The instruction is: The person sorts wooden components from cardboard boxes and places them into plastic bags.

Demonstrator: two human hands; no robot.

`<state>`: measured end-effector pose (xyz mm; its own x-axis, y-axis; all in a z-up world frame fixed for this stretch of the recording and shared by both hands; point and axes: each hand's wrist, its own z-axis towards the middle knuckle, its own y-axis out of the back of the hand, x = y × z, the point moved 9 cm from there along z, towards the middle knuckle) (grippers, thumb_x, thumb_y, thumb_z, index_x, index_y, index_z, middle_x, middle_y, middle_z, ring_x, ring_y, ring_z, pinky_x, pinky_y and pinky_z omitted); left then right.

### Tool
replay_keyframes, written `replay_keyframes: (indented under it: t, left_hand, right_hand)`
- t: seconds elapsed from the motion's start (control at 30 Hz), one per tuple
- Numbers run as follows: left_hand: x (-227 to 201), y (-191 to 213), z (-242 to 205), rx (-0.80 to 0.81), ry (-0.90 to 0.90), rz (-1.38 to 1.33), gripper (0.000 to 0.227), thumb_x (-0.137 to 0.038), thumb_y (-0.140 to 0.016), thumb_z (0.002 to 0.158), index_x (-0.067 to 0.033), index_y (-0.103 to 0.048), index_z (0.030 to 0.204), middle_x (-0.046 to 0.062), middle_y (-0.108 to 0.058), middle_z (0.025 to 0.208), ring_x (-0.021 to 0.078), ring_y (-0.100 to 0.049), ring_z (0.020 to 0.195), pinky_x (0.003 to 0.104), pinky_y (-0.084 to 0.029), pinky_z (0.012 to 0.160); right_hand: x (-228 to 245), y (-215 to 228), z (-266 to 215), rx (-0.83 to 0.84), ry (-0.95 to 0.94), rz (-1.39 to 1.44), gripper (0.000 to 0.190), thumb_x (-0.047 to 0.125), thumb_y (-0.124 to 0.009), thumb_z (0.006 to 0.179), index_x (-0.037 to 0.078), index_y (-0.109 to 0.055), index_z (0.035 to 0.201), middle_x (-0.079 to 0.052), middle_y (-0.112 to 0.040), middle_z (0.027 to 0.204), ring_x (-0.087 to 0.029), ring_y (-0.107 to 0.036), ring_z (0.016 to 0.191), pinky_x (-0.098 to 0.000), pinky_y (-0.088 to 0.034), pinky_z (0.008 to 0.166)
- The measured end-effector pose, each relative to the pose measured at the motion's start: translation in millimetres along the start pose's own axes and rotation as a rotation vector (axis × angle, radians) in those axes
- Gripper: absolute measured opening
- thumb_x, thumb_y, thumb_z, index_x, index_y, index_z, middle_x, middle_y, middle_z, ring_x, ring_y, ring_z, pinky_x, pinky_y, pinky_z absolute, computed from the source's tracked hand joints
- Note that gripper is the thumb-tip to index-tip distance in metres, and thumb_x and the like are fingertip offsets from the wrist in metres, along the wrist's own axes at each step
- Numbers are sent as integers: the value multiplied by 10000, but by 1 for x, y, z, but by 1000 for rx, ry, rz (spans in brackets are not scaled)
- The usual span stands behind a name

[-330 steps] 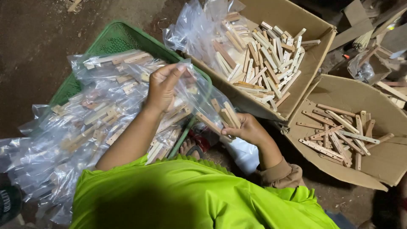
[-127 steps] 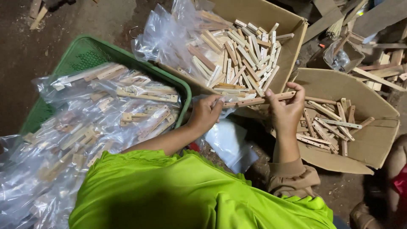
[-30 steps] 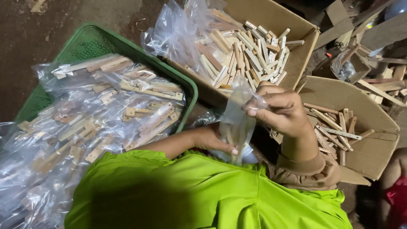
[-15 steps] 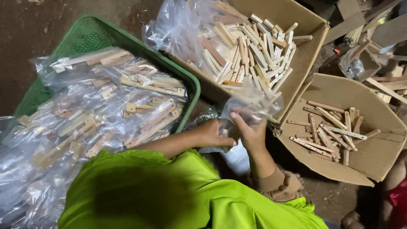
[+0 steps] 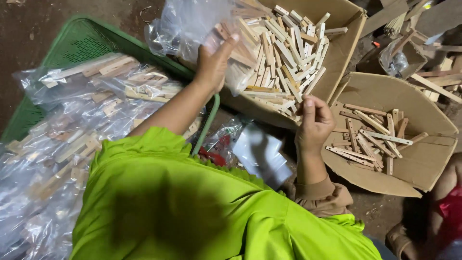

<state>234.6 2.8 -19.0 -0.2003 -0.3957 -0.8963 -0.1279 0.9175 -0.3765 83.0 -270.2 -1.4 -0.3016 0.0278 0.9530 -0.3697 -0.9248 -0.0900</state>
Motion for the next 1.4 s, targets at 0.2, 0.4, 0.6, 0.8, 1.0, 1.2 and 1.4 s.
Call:
replay_keyframes:
  t: [0.2, 0.4, 0.6, 0.8, 1.0, 1.2, 1.4]
  left_hand:
    - [30, 81, 50, -308, 143, 127, 193, -122, -583, 981, -5, -630, 1127, 242, -723, 1260, 356, -728, 1199, 452, -622, 1035]
    - [-16, 64, 42, -211, -270, 876, 95, -143, -566, 903, -169, -653, 873, -23, -710, 801, 150, -669, 726, 324, -536, 662]
    - [-53, -21, 56, 160, -631, 1685, 952, 252, -579, 827, -233, -368, 1619, 252, -149, 1616, 471, -151, 1503, 583, -256, 1229]
    - [25, -11, 152, 479, -511, 2276, 590, -146, -558, 987, -342, -442, 1531, 130, -68, 1736, 384, 119, 1557, 569, 82, 1227]
    - [42, 0, 154, 492, -822, 2282, 252, 4, -809, 660, -229, -712, 661, -41, -681, 822, 213, -619, 895, 380, -358, 1076]
    - [-56, 1, 47, 308, -936, 1647, 173, -12, -810, 834, -49, -710, 698, 68, -602, 697, 270, -587, 714, 507, -391, 1156]
    - [-54, 53, 12, 240, -818, 1628, 54, -101, -768, 837, -139, -777, 874, 44, -695, 782, 258, -698, 836, 533, -367, 1167]
  right_hand:
    - [-43, -21, -11, 303, -55, -272, 137, 132, -661, 1040, 30, -739, 1090, -77, -745, 948, -158, -687, 854, -245, -591, 769]
    - [-81, -80, 54, 705, -15, -717, 228, 99, -638, 1009, 16, -732, 1199, -171, -742, 1141, -295, -698, 1006, -405, -594, 883]
    - [-158, -151, 66, 1253, 30, -1273, 223, 225, -642, 994, 235, -757, 1185, -27, -698, 1311, -298, -578, 1193, -451, -511, 975]
    - [-175, -191, 36, 1581, 132, -1296, 467, 290, -455, 976, 274, -530, 1438, -46, -424, 1594, -281, -287, 1493, -510, -248, 1198]
    - [-174, -176, 24, 1721, 68, -1376, 503, 495, -452, 994, 339, -535, 1465, -65, -439, 1569, -247, -356, 1467, -506, -161, 1228]
    - [-137, -154, 33, 1848, 72, -1683, 637, 611, -420, 1011, 306, -363, 1567, -59, -467, 1541, -292, -459, 1410, -537, -307, 1207]
    - [-185, -83, 55, 1610, -188, -1755, 342, 268, -774, 792, 262, -782, 1134, -77, -764, 1161, -360, -713, 1115, -578, -497, 966]
